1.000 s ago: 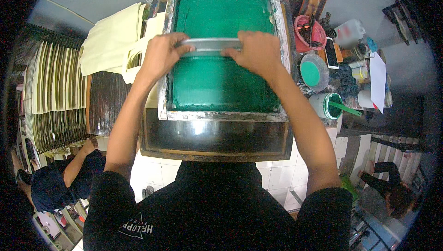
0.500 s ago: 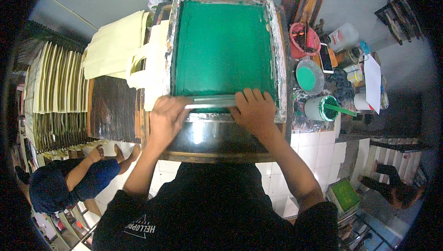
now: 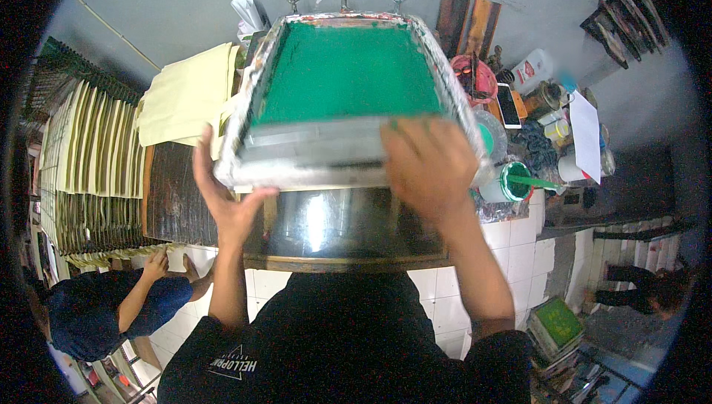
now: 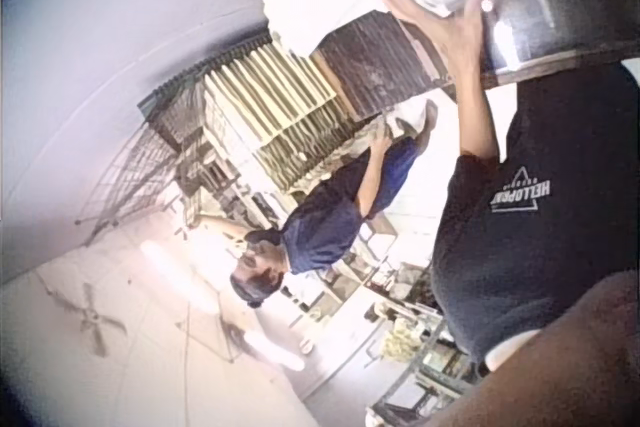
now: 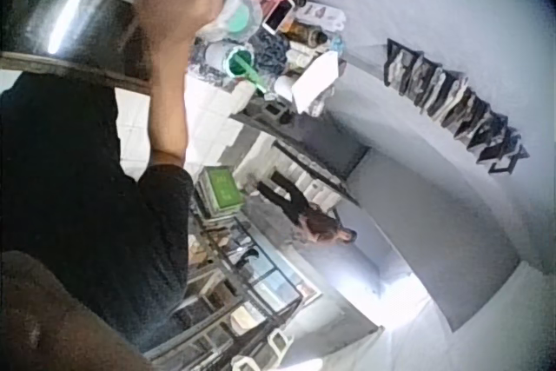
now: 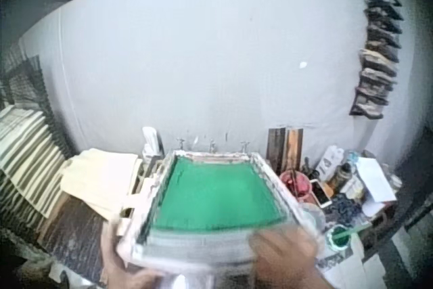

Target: The person performs screen printing on yellow bags, using a squeegee to spread green ink across a framed screen. They lift the screen after each print, place the finished bag onto a stack, and load a new bag onto the workspace. They also use a spatula to refill ink on the screen from a container.

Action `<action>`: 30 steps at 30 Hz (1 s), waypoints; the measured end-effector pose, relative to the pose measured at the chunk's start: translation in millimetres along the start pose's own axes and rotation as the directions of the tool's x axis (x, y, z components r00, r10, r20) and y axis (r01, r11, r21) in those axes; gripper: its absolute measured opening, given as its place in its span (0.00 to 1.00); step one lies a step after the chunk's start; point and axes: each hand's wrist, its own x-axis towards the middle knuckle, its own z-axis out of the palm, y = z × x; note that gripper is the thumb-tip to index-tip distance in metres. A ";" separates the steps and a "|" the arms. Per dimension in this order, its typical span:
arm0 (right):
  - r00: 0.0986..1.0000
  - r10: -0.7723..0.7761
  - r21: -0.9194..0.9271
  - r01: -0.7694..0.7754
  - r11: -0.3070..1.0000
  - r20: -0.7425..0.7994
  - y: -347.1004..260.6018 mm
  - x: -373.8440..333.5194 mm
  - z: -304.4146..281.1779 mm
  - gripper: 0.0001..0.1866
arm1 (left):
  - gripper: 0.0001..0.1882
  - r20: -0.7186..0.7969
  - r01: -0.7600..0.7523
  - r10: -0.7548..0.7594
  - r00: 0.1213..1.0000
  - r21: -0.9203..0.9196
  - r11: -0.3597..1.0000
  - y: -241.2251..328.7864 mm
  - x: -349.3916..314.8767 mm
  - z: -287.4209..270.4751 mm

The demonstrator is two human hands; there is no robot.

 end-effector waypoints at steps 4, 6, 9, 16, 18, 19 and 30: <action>0.985 -0.062 -0.093 0.047 0.995 -0.162 32.9 81.0 -14.2 0.07 | 0.60 -0.062 0.059 -0.086 0.994 -0.347 0.936 14.5 69.6 7.2; 0.989 0.043 -0.095 -0.057 0.994 -0.141 41.7 108.2 -22.8 0.09 | 0.47 0.016 0.221 -0.223 0.975 -0.203 0.954 -10.8 78.9 5.3; 0.966 0.238 -0.036 -0.243 0.969 -0.098 46.0 136.0 -28.7 0.11 | 0.38 0.121 0.352 -0.344 0.931 -0.050 0.935 -35.5 79.6 9.8; 0.936 0.351 -0.083 -0.352 0.932 -0.028 51.8 188.7 -44.0 0.18 | 0.35 0.306 0.188 -0.356 0.883 0.466 0.865 -83.9 55.7 26.5; 0.943 0.331 -0.102 -0.332 0.938 -0.027 54.4 199.4 -50.6 0.18 | 0.35 0.335 0.109 -0.365 0.869 0.590 0.800 -88.0 54.4 33.2; 0.943 0.331 -0.097 -0.331 0.939 -0.015 62.9 206.4 -51.5 0.18 | 0.35 0.344 0.093 -0.384 0.857 0.629 0.771 -87.3 56.0 38.4; 0.956 0.292 -0.153 -0.293 0.944 -0.027 118.6 251.9 -38.9 0.21 | 0.19 0.356 0.531 -0.658 0.664 0.396 0.750 -126.1 88.1 3.2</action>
